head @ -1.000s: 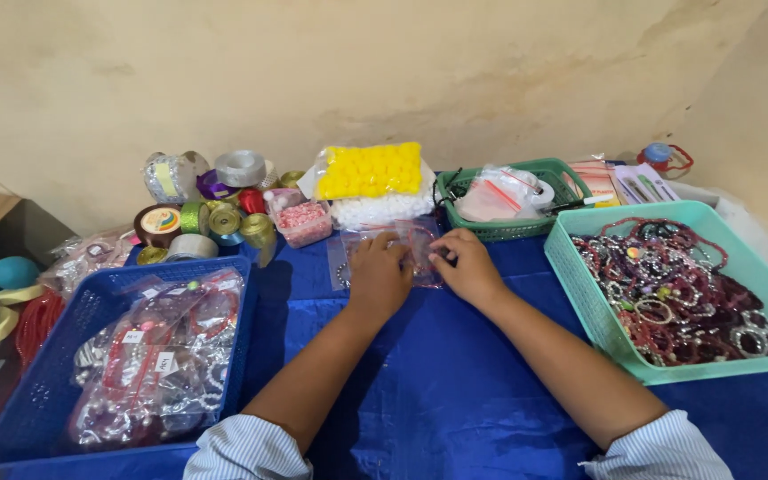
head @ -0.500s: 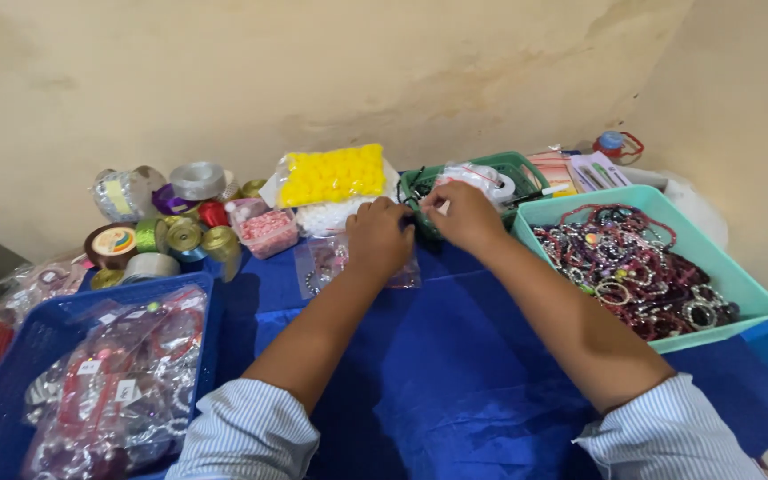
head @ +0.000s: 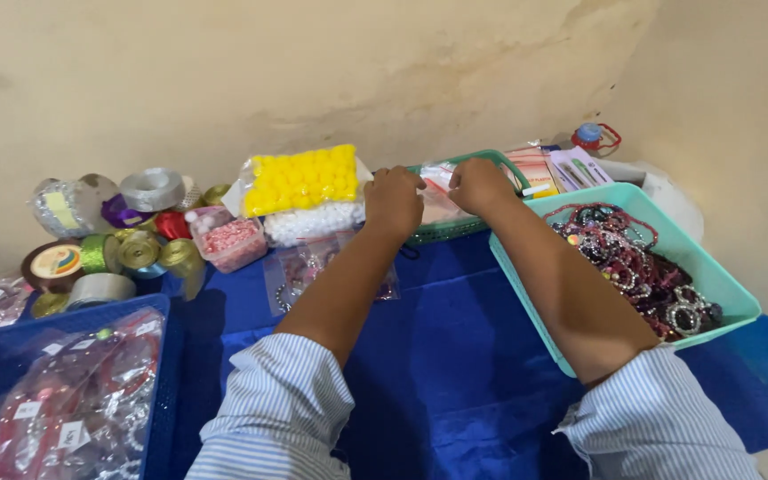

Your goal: Packing handmade bracelets into small plastic zip-lock bags.

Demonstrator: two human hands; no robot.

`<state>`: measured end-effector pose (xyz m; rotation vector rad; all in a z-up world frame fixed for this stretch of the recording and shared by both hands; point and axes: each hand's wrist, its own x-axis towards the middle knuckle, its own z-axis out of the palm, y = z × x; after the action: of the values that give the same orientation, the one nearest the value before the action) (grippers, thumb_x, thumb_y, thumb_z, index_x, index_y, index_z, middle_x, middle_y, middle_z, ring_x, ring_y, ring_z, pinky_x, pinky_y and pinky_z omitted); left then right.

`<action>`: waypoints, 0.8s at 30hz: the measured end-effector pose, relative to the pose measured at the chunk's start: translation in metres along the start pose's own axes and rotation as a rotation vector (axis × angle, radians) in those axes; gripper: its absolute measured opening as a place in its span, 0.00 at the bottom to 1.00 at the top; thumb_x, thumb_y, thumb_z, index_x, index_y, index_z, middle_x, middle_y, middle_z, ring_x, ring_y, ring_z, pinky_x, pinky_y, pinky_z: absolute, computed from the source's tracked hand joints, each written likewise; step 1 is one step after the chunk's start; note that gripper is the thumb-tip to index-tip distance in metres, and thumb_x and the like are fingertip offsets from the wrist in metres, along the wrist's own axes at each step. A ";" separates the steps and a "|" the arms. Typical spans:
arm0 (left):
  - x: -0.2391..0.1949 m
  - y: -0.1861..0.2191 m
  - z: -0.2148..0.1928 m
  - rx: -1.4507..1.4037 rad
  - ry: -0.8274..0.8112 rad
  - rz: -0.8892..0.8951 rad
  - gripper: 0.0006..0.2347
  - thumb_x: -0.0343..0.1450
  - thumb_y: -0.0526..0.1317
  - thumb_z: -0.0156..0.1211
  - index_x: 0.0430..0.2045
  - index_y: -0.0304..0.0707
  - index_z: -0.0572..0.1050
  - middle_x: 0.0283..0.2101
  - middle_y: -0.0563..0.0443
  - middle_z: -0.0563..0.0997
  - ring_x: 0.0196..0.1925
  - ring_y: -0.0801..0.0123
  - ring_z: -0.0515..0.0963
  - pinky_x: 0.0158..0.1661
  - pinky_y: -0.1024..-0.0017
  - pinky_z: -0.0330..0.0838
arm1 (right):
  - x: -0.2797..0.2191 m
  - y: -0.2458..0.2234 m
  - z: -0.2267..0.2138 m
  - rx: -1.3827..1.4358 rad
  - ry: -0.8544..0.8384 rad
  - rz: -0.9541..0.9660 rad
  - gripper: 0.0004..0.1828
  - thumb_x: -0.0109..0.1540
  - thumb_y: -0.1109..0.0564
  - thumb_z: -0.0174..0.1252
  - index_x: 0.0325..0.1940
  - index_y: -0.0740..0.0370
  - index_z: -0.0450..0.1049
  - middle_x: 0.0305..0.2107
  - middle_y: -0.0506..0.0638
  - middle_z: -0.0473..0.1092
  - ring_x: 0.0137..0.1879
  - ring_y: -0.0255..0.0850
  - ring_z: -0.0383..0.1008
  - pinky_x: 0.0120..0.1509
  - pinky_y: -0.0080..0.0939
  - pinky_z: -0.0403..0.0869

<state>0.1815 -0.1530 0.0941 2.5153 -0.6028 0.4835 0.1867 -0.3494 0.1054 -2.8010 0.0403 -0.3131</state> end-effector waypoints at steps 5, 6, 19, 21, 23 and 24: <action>0.018 -0.004 0.019 0.041 -0.098 0.033 0.10 0.64 0.38 0.64 0.37 0.52 0.84 0.51 0.49 0.79 0.60 0.54 0.72 0.59 0.53 0.63 | 0.010 0.008 0.011 -0.031 -0.032 0.010 0.10 0.50 0.57 0.68 0.36 0.55 0.84 0.35 0.58 0.79 0.44 0.52 0.80 0.52 0.50 0.77; 0.022 -0.004 0.023 0.041 -0.144 0.015 0.10 0.64 0.39 0.64 0.37 0.53 0.84 0.51 0.50 0.79 0.62 0.55 0.71 0.60 0.53 0.61 | 0.011 0.009 0.012 -0.049 -0.048 0.014 0.11 0.50 0.56 0.69 0.37 0.55 0.84 0.36 0.57 0.78 0.45 0.52 0.80 0.53 0.50 0.76; 0.044 -0.015 0.066 0.154 -0.198 0.034 0.17 0.68 0.37 0.58 0.51 0.59 0.79 0.54 0.53 0.79 0.60 0.55 0.74 0.58 0.51 0.61 | 0.012 0.020 0.030 0.010 0.042 -0.069 0.22 0.45 0.60 0.73 0.43 0.57 0.81 0.42 0.58 0.77 0.51 0.53 0.77 0.57 0.49 0.74; 0.042 -0.017 0.070 0.161 -0.154 0.045 0.17 0.68 0.36 0.57 0.51 0.57 0.79 0.54 0.52 0.78 0.60 0.54 0.74 0.58 0.50 0.61 | 0.013 0.021 0.032 0.010 0.035 -0.060 0.22 0.45 0.63 0.72 0.43 0.56 0.82 0.42 0.58 0.77 0.51 0.53 0.77 0.57 0.49 0.74; 0.043 -0.015 0.066 0.174 -0.168 0.034 0.17 0.68 0.37 0.58 0.51 0.57 0.78 0.54 0.51 0.78 0.60 0.54 0.74 0.58 0.50 0.61 | 0.012 0.018 0.030 0.024 0.005 -0.029 0.22 0.45 0.63 0.72 0.43 0.56 0.82 0.42 0.58 0.77 0.51 0.53 0.77 0.57 0.48 0.74; 0.043 -0.014 0.064 0.186 -0.182 0.025 0.17 0.68 0.37 0.58 0.52 0.58 0.78 0.53 0.50 0.78 0.60 0.54 0.73 0.57 0.50 0.61 | 0.012 0.016 0.029 0.037 -0.024 0.003 0.21 0.46 0.63 0.72 0.43 0.55 0.82 0.42 0.58 0.77 0.51 0.52 0.78 0.57 0.48 0.75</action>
<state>0.2380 -0.1911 0.0561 2.7526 -0.6855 0.3356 0.2052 -0.3565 0.0756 -2.7673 0.0331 -0.2768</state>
